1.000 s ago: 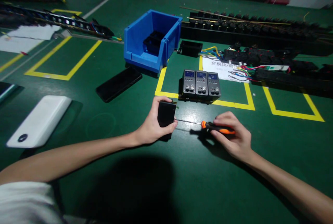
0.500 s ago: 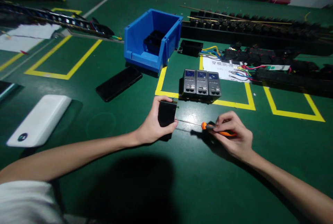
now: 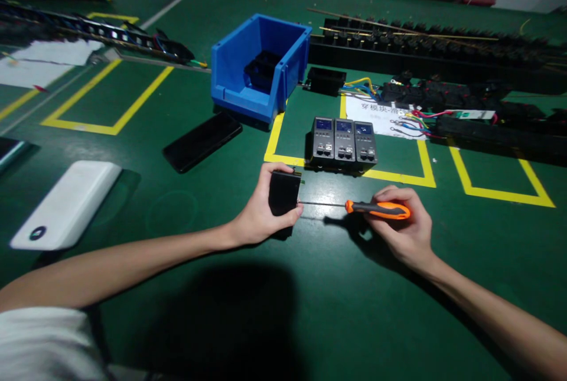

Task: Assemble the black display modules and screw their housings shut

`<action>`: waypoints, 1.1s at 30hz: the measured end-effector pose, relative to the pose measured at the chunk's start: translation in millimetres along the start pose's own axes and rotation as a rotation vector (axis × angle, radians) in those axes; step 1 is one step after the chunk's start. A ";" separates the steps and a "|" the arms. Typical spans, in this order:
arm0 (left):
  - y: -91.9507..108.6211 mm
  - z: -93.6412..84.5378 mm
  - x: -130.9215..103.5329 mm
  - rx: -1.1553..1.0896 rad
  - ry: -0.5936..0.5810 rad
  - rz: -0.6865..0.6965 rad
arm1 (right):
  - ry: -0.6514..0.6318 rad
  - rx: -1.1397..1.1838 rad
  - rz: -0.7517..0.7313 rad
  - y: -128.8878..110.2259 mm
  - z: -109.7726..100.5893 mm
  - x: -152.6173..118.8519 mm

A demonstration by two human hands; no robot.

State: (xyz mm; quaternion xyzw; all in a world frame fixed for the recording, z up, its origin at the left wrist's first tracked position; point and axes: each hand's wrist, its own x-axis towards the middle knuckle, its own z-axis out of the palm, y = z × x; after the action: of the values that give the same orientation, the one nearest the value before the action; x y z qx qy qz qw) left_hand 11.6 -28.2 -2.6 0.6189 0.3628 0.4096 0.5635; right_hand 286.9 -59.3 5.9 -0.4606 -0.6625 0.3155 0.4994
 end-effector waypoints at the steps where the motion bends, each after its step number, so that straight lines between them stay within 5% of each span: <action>1: -0.2 0.0 -0.1 -0.002 0.002 -0.001 | -0.005 0.008 -0.007 -0.6 0.0 0.8; 7: -0.6 -0.3 -0.5 0.002 0.019 -0.001 | -0.131 0.128 0.264 0.0 -1.0 -1.2; 13: -0.6 -0.1 -0.2 0.029 0.024 0.000 | -0.068 0.086 0.018 3.1 0.2 -1.5; 18: -1.4 0.1 0.1 0.000 0.008 0.004 | -0.152 0.118 0.194 3.6 -1.1 -2.8; 23: -0.8 -0.5 -0.2 0.010 0.008 -0.001 | -0.083 0.052 -0.048 3.3 -0.3 1.3; 27: -1.2 -0.9 0.0 0.023 0.016 0.005 | -0.162 0.115 0.241 3.1 1.4 -1.9; 29: -1.3 -0.7 0.1 0.008 0.007 0.013 | -0.163 0.076 0.270 2.5 1.7 -3.4; 33: -0.7 0.2 0.0 -0.024 0.003 0.005 | -0.076 -0.017 0.035 0.9 1.4 0.7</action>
State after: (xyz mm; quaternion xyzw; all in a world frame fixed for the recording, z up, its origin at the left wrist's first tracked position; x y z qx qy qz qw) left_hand 11.8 -28.2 -3.3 0.6123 0.3572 0.4164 0.5694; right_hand 285.8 -58.2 5.0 -0.4640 -0.6756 0.3358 0.4641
